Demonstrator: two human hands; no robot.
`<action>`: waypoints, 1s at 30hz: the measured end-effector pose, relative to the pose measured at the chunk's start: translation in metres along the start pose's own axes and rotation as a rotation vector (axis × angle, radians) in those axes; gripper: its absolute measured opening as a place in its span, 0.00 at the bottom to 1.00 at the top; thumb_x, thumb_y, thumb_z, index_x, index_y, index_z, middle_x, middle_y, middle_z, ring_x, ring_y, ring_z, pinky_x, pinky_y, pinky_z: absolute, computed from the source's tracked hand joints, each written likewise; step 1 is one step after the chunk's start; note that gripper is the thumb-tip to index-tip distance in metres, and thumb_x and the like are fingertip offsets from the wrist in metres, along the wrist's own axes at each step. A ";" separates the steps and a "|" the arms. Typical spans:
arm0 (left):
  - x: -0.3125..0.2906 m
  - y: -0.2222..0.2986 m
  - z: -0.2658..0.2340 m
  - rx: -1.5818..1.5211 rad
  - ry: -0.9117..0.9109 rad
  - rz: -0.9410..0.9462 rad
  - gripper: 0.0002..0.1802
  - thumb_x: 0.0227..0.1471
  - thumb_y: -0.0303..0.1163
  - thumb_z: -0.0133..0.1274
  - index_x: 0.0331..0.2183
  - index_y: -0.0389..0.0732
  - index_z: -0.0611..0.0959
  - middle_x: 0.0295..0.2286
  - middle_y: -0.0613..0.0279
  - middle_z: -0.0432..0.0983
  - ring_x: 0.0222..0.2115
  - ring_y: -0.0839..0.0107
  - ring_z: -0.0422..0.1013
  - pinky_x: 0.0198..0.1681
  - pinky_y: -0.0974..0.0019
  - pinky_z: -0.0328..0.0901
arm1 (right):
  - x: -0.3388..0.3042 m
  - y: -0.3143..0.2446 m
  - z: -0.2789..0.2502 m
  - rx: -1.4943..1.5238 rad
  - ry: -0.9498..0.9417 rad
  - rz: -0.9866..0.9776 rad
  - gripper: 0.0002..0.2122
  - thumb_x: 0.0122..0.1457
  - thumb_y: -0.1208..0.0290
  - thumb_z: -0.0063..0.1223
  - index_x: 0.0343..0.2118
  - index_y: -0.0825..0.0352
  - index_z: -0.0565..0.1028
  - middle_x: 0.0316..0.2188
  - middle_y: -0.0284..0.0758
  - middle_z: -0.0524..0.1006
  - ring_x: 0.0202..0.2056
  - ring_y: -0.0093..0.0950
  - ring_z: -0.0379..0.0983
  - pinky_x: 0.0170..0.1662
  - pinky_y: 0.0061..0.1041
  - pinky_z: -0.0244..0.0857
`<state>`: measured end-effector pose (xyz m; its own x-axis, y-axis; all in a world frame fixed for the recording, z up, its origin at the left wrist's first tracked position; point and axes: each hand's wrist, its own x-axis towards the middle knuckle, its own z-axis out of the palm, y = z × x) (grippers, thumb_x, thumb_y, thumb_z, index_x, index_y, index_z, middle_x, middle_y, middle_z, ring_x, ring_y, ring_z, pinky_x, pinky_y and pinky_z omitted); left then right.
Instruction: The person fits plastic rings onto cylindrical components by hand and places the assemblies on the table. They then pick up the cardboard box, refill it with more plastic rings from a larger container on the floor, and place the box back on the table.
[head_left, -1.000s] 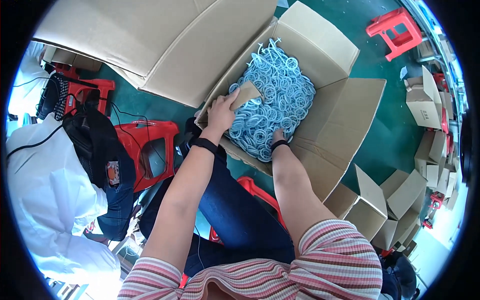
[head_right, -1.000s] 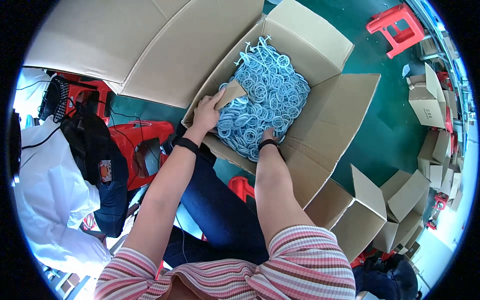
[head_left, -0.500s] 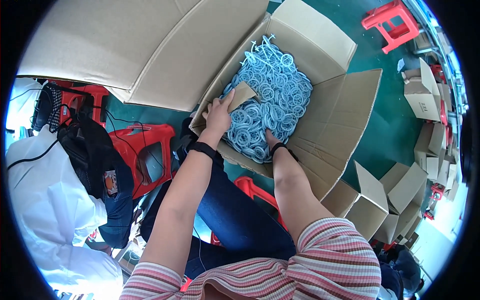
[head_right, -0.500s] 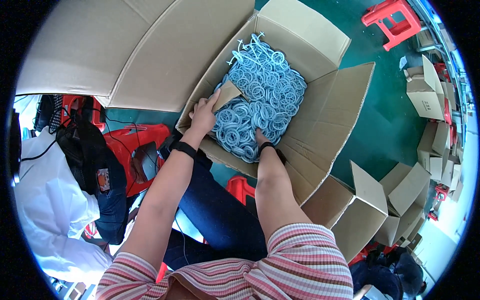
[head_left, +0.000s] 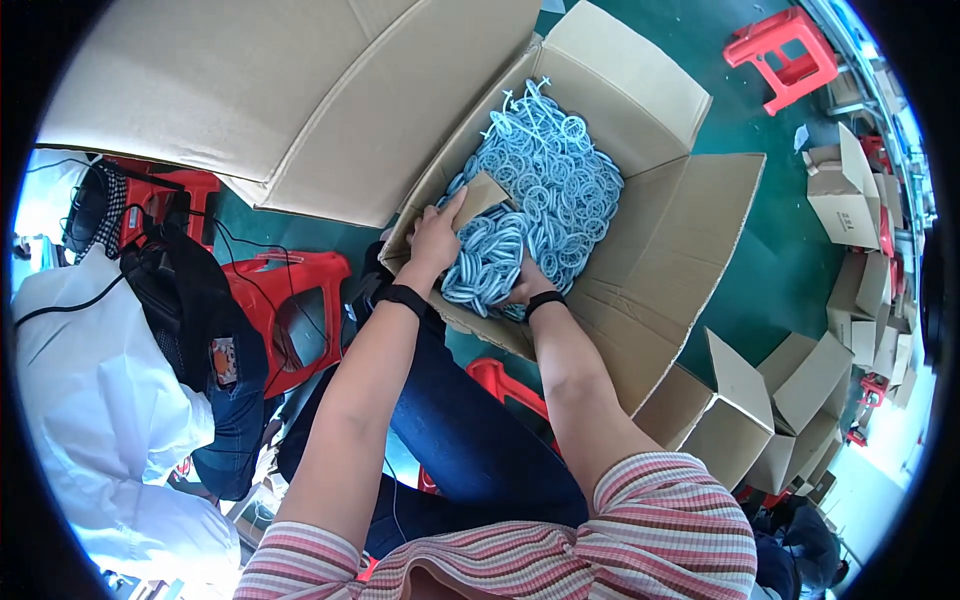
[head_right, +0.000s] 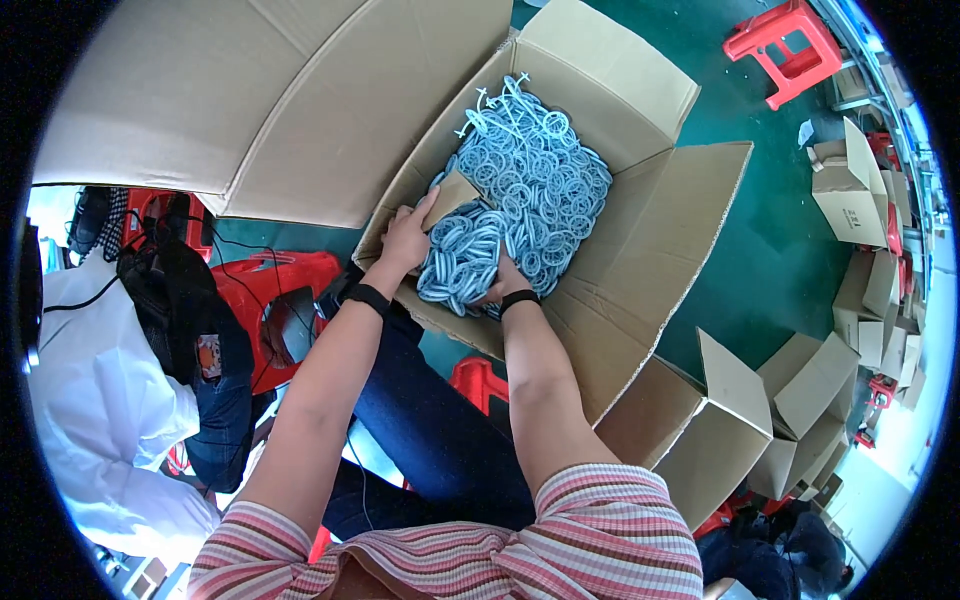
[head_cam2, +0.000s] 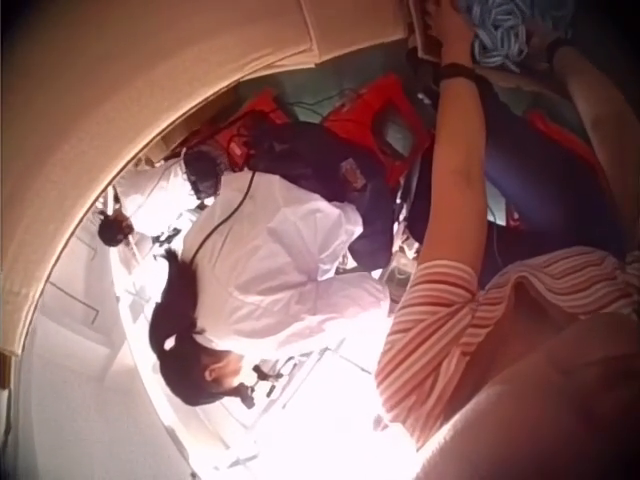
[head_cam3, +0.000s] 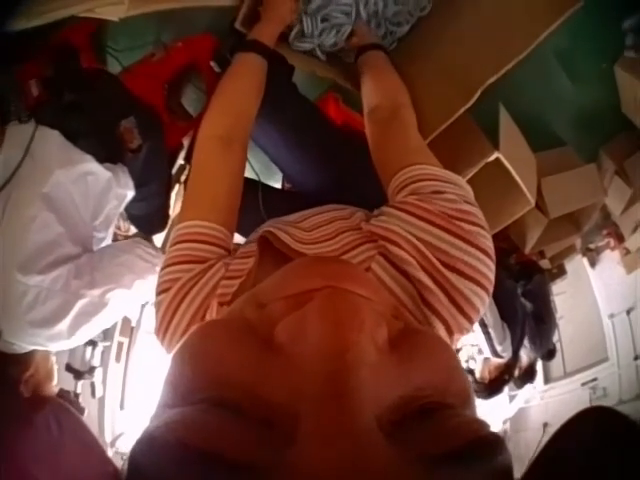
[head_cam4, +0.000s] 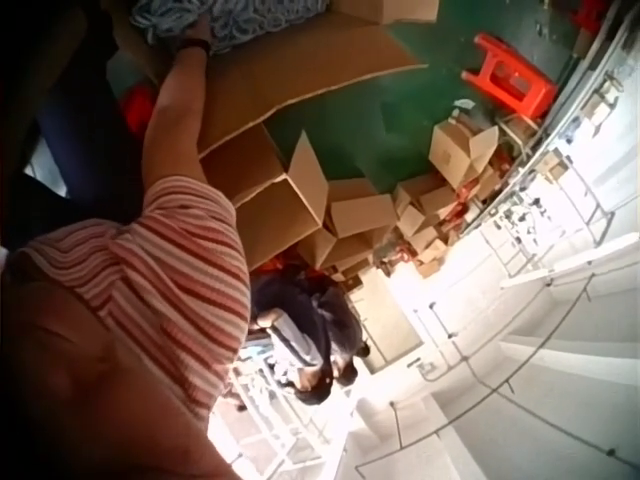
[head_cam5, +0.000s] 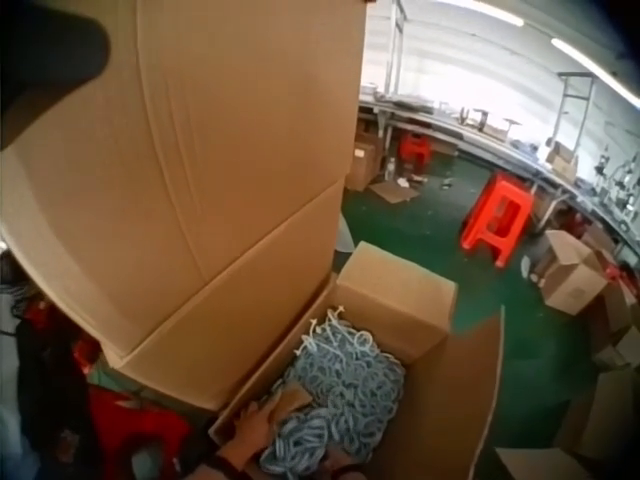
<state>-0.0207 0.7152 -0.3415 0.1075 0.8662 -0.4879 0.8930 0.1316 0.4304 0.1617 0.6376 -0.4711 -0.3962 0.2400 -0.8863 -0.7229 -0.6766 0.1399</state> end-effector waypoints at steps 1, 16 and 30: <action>0.000 -0.001 0.000 0.003 0.003 0.014 0.53 0.49 0.15 0.47 0.66 0.80 0.59 0.52 0.48 0.68 0.54 0.45 0.66 0.58 0.42 0.60 | -0.002 0.001 0.009 0.049 -0.050 0.003 0.33 0.57 0.34 0.49 0.53 0.58 0.78 0.53 0.36 0.79 0.52 0.41 0.74 0.59 0.57 0.61; -0.002 -0.046 -0.002 -1.139 -0.011 -0.103 0.51 0.46 0.11 0.43 0.69 0.57 0.60 0.57 0.51 0.71 0.46 0.61 0.74 0.45 0.60 0.72 | -0.034 -0.023 0.123 -0.159 0.243 -0.592 0.21 0.68 0.53 0.42 0.54 0.62 0.74 0.52 0.38 0.78 0.55 0.43 0.74 0.56 0.59 0.64; -0.026 0.012 -0.033 -1.545 -0.232 -0.156 0.50 0.43 0.11 0.37 0.66 0.59 0.60 0.48 0.53 0.73 0.43 0.52 0.76 0.36 0.36 0.74 | -0.235 -0.076 0.105 -0.735 -0.021 -1.174 0.23 0.67 0.55 0.48 0.58 0.67 0.71 0.56 0.39 0.75 0.59 0.35 0.69 0.62 0.40 0.61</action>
<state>-0.0270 0.7105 -0.2985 0.2526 0.7262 -0.6394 -0.3770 0.6825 0.6262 0.2500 0.7057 -0.2268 0.2176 0.9240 -0.3146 -0.1770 -0.2796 -0.9437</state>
